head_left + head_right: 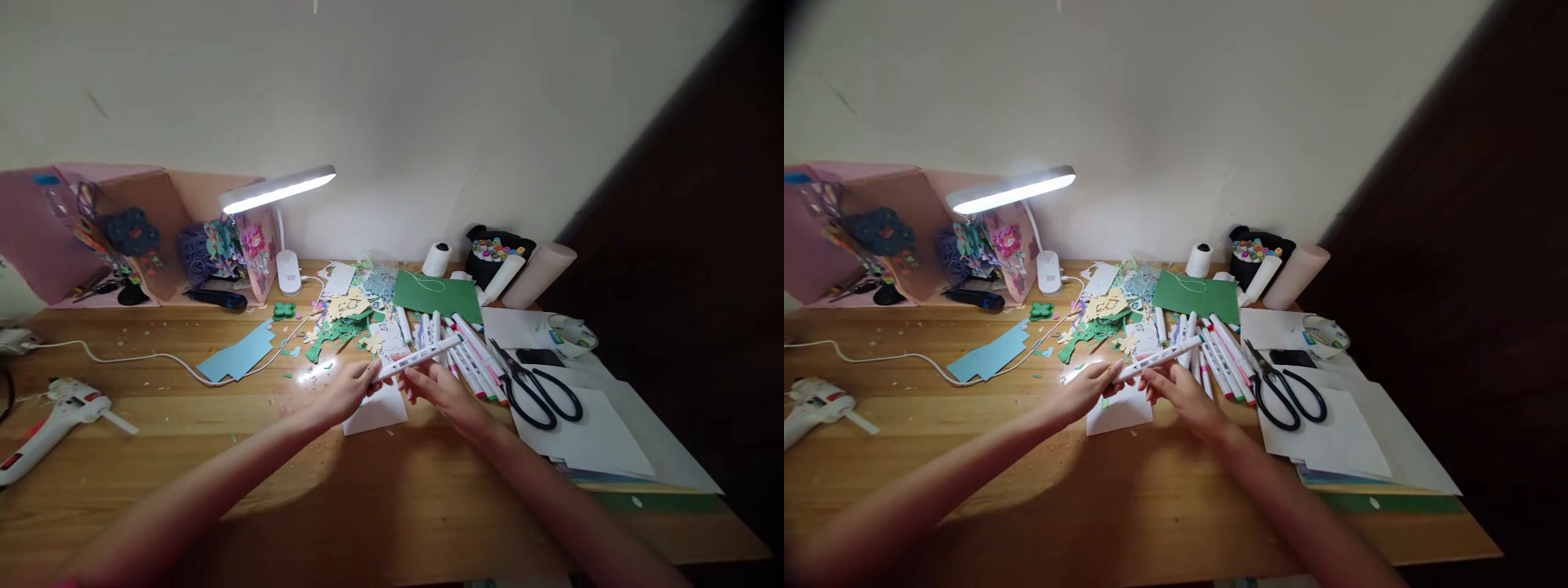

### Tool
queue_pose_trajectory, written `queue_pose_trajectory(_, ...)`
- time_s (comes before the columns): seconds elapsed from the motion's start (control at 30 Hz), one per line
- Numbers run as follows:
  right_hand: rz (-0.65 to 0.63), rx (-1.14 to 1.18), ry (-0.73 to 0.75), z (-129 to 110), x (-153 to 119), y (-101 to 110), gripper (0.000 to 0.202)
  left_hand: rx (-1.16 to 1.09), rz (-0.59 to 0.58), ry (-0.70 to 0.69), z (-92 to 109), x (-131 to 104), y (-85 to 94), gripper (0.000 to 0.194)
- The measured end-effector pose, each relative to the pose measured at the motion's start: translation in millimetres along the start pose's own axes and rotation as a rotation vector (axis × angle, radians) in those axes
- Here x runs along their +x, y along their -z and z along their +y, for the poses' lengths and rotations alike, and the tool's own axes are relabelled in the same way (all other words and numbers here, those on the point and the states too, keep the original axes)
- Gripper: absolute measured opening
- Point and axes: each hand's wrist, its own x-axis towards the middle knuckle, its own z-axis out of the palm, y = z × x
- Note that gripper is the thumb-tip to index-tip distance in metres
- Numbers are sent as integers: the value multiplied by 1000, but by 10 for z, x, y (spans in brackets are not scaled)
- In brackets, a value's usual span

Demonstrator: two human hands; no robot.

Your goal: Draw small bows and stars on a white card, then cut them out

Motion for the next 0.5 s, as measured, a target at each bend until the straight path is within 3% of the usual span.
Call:
queue_pose_trajectory(0.1, 53, 87, -27, -12, -12, -89, 36, 133, -52, -115, 24, -169, -3, 46)
queue_pose_trajectory(0.17, 26, 58, -92, -32, -44, -111, 29, 227, -20, -180, 37, -286, 32, 36)
queue_pose_trajectory(0.23, -88, -32, -200, -62, -107, -128, 26, 408, 101, -317, 34, -385, 90, 26)
queue_pose_trajectory(0.27, -174, -76, -251, -78, -148, -138, 27, 605, 153, -454, 22, -426, 123, 28)
queue_pose_trajectory(0.37, -469, -99, -336, -123, -278, -162, 31, 1114, 172, -786, -55, -528, 192, 26)
queue_pose_trajectory(0.43, -579, -24, -352, -139, -340, -158, 34, 1224, 147, -799, -132, -604, 188, 17)
queue_pose_trajectory(0.5, -601, 51, -361, -135, -366, -150, 35, 1200, 161, -675, -207, -694, 138, 20)
